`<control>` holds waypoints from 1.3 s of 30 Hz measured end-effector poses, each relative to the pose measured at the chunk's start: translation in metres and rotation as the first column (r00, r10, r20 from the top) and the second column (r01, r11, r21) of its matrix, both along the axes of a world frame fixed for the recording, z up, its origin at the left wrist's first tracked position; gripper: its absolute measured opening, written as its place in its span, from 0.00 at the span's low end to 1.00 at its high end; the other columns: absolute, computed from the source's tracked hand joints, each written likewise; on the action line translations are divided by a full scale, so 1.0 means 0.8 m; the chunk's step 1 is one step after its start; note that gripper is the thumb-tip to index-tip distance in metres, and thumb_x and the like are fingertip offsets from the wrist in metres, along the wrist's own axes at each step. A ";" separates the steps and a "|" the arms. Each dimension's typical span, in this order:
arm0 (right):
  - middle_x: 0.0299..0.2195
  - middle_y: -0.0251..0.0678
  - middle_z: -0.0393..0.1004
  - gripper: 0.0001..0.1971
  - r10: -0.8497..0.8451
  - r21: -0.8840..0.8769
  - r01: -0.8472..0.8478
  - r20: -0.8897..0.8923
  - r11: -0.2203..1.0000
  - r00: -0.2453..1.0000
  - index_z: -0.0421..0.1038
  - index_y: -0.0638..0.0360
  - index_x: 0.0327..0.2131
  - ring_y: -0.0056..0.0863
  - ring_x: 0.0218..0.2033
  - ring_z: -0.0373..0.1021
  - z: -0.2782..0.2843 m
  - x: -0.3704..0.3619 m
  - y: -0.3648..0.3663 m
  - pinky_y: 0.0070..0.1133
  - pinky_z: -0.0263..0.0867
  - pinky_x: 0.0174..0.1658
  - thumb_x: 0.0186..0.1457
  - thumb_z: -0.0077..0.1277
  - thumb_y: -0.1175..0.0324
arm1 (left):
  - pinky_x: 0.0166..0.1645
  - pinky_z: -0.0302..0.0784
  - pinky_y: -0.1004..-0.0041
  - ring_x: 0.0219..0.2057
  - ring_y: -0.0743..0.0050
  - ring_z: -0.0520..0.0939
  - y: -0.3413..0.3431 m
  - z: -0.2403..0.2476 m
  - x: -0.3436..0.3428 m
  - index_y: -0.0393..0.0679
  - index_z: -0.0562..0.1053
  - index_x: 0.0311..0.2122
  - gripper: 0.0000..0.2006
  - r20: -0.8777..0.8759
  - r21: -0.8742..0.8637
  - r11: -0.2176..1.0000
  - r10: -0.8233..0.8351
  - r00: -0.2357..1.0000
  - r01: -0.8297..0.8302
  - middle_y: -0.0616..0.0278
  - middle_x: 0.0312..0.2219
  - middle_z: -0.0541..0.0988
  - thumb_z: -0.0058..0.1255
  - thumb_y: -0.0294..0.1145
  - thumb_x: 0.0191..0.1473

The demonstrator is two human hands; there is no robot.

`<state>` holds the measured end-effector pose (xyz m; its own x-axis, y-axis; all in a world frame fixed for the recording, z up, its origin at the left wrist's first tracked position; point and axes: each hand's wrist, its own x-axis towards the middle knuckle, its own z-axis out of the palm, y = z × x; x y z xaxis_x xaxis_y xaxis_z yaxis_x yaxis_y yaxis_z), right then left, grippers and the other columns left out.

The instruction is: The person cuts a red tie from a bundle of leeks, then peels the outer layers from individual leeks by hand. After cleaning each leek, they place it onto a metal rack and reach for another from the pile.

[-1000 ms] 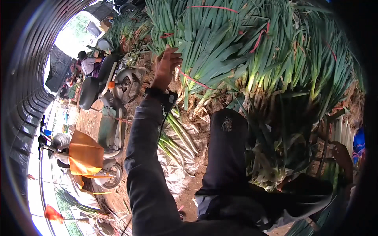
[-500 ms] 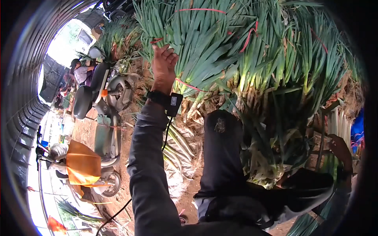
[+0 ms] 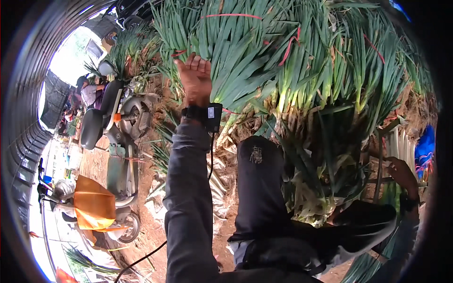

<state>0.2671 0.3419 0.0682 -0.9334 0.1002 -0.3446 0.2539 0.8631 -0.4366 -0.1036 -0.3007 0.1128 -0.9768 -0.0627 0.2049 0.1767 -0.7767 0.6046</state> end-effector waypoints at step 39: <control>0.38 0.45 0.79 0.28 -0.042 0.182 0.033 0.044 0.983 0.998 0.66 0.56 0.60 0.36 0.34 0.75 0.006 0.003 0.063 0.33 0.70 0.40 0.61 0.53 0.52 | 0.49 0.74 0.67 0.37 0.72 0.77 0.118 0.032 0.042 0.39 0.70 0.54 0.25 -0.207 -0.220 0.945 -0.289 0.935 0.243 0.64 0.40 0.78 0.47 0.51 0.64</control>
